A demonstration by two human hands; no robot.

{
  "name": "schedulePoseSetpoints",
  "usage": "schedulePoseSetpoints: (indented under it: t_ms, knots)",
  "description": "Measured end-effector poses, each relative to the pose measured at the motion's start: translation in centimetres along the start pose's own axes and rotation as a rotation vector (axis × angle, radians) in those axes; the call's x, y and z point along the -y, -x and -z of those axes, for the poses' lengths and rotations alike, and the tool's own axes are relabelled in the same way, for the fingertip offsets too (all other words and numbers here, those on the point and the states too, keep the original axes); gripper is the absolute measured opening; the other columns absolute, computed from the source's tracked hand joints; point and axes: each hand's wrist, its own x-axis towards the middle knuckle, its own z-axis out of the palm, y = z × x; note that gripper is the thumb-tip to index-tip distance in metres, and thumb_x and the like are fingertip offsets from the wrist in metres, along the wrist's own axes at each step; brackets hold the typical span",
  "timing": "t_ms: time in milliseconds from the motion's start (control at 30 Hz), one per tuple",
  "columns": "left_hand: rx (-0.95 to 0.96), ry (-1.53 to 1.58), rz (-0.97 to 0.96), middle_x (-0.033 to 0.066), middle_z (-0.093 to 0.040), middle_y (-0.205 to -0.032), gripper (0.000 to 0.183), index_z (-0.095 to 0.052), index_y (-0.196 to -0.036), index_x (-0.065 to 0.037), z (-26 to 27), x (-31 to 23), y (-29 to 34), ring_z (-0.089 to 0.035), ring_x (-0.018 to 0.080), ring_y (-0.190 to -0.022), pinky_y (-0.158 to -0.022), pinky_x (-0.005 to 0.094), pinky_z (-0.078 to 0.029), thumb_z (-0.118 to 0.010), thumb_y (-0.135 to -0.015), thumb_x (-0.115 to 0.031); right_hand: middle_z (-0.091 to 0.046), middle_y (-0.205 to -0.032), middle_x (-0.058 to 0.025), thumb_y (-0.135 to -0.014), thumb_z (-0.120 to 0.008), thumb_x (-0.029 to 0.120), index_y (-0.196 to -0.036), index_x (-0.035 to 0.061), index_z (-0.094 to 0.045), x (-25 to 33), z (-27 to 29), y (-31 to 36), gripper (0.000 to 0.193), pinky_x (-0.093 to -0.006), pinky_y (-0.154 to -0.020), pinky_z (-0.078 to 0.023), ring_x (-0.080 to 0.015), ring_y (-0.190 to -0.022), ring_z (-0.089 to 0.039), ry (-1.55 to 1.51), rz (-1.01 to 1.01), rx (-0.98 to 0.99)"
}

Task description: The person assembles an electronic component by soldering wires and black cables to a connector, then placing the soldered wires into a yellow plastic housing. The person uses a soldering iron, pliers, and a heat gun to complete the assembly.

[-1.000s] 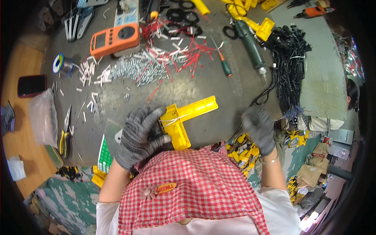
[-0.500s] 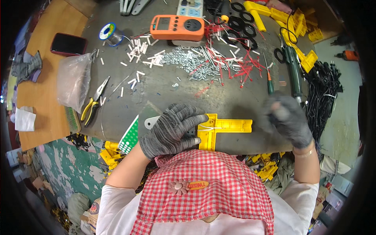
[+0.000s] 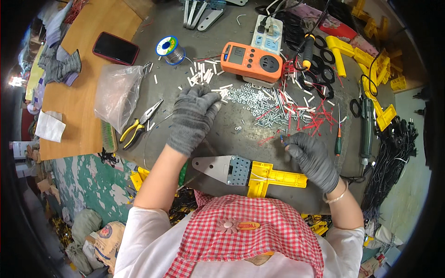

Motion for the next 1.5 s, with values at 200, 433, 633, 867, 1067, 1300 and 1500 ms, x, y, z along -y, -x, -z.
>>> schedulePoseSetpoints:
  t_ms: [200, 433, 633, 867, 1067, 1300, 1500]
  knots:
    - [0.203, -0.055, -0.139, 0.0136, -0.063, -0.101, 0.022, -0.066, -0.097, -0.005, -0.3, 1.5, -1.8, -0.057, 0.0355, -0.103, -0.094, 0.0480, -0.043, -0.069, -0.078, -0.016, -0.068, -0.082, -0.0118, -0.095, -0.062, 0.025, -0.108, -0.0037, -0.063, 1.0, 2.4, 0.8, 0.032, -0.0248, -0.045, -0.048, -0.0152, -0.055, -0.065, -0.739, -0.293, 0.154]
    - [0.144, 0.095, -0.230, 0.0187, -0.061, -0.097, 0.025, -0.062, -0.098, -0.004, 0.4, -3.3, -1.1, -0.058, 0.0376, -0.097, -0.092, 0.0468, -0.044, -0.065, -0.074, -0.011, -0.054, -0.087, -0.0015, -0.095, -0.061, 0.026, -0.102, 0.0048, -0.058, -2.4, 1.8, -0.8, 0.023, -0.0220, -0.069, -0.047, -0.0073, -0.082, -0.055, -0.460, -0.043, 0.049]
    - [0.202, 0.625, -0.130, 0.0147, -0.065, -0.093, 0.017, -0.064, -0.105, -0.006, -0.6, -8.8, 2.2, -0.063, 0.0335, -0.089, -0.081, 0.0415, -0.052, -0.064, -0.089, -0.010, -0.067, -0.100, -0.0123, -0.094, -0.064, 0.022, -0.108, -0.0008, -0.061, -2.0, -1.4, -1.7, 0.026, -0.0286, -0.071, -0.055, -0.0177, -0.082, -0.066, -0.828, -0.084, 0.185]
    - [0.128, 0.639, -0.130, 0.0145, -0.069, -0.095, 0.022, -0.069, -0.108, -0.007, -1.3, -9.7, 3.2, -0.067, 0.0301, -0.083, -0.073, 0.0369, -0.054, -0.069, -0.086, -0.009, -0.068, -0.080, -0.0068, -0.093, -0.066, 0.020, -0.104, -0.0031, -0.066, -0.3, -2.2, -1.0, 0.025, -0.0242, -0.063, -0.052, -0.0109, -0.068, -0.063, -0.549, -0.109, -0.018]
    - [0.003, 0.484, -0.221, 0.0136, -0.069, -0.090, 0.025, -0.070, -0.107, -0.008, -1.6, -10.2, 3.7, -0.067, 0.0291, -0.081, -0.070, 0.0364, -0.054, -0.073, -0.083, -0.013, -0.063, -0.077, -0.0011, -0.092, -0.068, 0.025, -0.097, -0.0006, -0.066, -1.3, -2.4, -0.4, 0.026, -0.0215, -0.055, -0.046, -0.0053, -0.063, -0.055, -0.654, -0.128, 0.026]
    - [0.103, 0.658, -0.178, 0.0103, -0.069, -0.092, 0.025, -0.071, -0.104, -0.008, -0.8, -9.2, 3.6, -0.065, 0.0273, -0.082, -0.070, 0.0359, -0.054, -0.074, -0.080, -0.013, -0.064, -0.084, -0.0043, -0.088, -0.071, 0.021, -0.097, -0.0023, -0.067, -2.1, -2.4, -0.3, 0.025, -0.0258, -0.069, -0.050, -0.0099, -0.074, -0.058, -0.375, 0.048, 0.069]
    - [0.124, 0.482, -0.572, 0.0087, -0.067, -0.092, 0.026, -0.071, -0.105, -0.010, -1.1, -8.0, 3.1, -0.064, 0.0268, -0.084, -0.073, 0.0367, -0.053, -0.075, -0.079, -0.014, -0.065, -0.085, -0.0039, -0.085, -0.073, 0.022, -0.095, -0.0003, -0.069, -2.2, -2.7, -0.2, 0.025, -0.0275, -0.075, -0.050, -0.0107, -0.079, -0.059, -0.524, -0.047, 0.152]
